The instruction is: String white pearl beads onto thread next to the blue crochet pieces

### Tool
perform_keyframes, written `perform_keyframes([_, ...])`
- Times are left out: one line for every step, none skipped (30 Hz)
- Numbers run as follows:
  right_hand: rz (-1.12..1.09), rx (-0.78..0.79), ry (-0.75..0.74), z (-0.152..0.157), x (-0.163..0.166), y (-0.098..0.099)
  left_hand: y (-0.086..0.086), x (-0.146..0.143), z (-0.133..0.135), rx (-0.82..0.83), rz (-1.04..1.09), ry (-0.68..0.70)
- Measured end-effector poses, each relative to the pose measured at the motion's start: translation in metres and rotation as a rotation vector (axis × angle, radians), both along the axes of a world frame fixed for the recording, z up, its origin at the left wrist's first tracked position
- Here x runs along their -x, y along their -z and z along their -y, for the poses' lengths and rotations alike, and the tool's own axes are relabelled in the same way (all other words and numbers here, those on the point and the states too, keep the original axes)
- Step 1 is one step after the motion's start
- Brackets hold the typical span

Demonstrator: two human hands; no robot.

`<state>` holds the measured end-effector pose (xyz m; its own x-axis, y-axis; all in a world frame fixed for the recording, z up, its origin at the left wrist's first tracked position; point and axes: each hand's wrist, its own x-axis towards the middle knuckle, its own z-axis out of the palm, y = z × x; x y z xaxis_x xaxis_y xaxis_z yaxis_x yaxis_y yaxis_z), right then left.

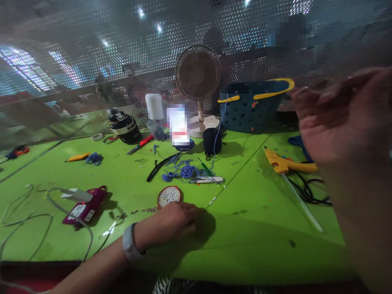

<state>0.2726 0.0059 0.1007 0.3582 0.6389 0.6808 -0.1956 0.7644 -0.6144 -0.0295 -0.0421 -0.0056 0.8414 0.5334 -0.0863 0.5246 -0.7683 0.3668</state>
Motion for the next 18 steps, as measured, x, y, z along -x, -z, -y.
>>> perform_keyframes([0.01, -0.005, -0.024, 0.001, 0.0, 0.0, 0.0, 0.0, 0.0, 0.0, 0.0, -0.003])
perform_keyframes([0.02, 0.001, -0.042, 0.001, -0.001, 0.001, 0.0, 0.0, 0.0, 0.002, 0.002, -0.003])
perform_keyframes([0.032, 0.007, -0.046, 0.002, -0.001, 0.002, 0.0, 0.0, 0.0, 0.006, 0.005, -0.004])
perform_keyframes([0.046, 0.009, -0.035, 0.002, -0.002, 0.002, 0.0, 0.0, 0.001, 0.01, 0.01, -0.002])
perform_keyframes([0.064, 0.007, -0.012, 0.002, -0.002, 0.002, 0.0, 0.0, 0.001, 0.013, 0.014, -0.001])
perform_keyframes([0.085, 0.007, 0.018, 0.001, -0.002, 0.003, 0.0, 0.0, 0.001, 0.013, 0.017, 0.001])
perform_keyframes([0.106, 0.019, 0.044, 0.001, -0.002, 0.003, 0.0, 0.0, 0.001, 0.011, 0.02, 0.003])
perform_keyframes([0.114, 0.024, 0.066, 0.0, -0.003, 0.003, 0.0, 0.0, 0.001, 0.007, 0.023, 0.005])
perform_keyframes([0.111, 0.028, 0.072, -0.001, -0.003, 0.003, 0.0, 0.0, 0.001, 0.004, 0.027, 0.007])
perform_keyframes([0.092, 0.024, 0.064, -0.002, -0.004, 0.004, 0.0, -0.001, 0.001, 0.003, 0.027, 0.006])
perform_keyframes([0.064, 0.016, 0.043, -0.003, -0.004, 0.005, -0.001, -0.001, 0.001, 0.005, 0.024, 0.004])
perform_keyframes([0.039, 0.012, 0.012, -0.004, -0.005, 0.007, -0.001, -0.001, 0.001, 0.009, 0.019, 0.0])
perform_keyframes([0.027, 0.02, -0.023, -0.005, -0.006, 0.009, -0.001, -0.002, 0.0, 0.013, 0.012, -0.003])
perform_keyframes([0.033, 0.05, -0.061, -0.006, -0.007, 0.012, -0.001, -0.002, 0.0, 0.016, 0.007, -0.002])
perform_keyframes([0.063, 0.1, -0.101, -0.007, -0.008, 0.016, -0.002, -0.002, 0.0, 0.019, 0.002, -0.001])
perform_keyframes([0.111, 0.164, -0.143, -0.007, -0.008, 0.019, -0.002, -0.002, -0.001, 0.026, -0.004, 0.002])
perform_keyframes([0.173, 0.235, -0.186, -0.007, -0.008, 0.023, -0.003, -0.002, -0.001, 0.033, -0.012, 0.004])
perform_keyframes([0.237, 0.295, -0.221, -0.007, -0.007, 0.026, -0.004, -0.002, -0.001, 0.04, -0.024, -0.001])
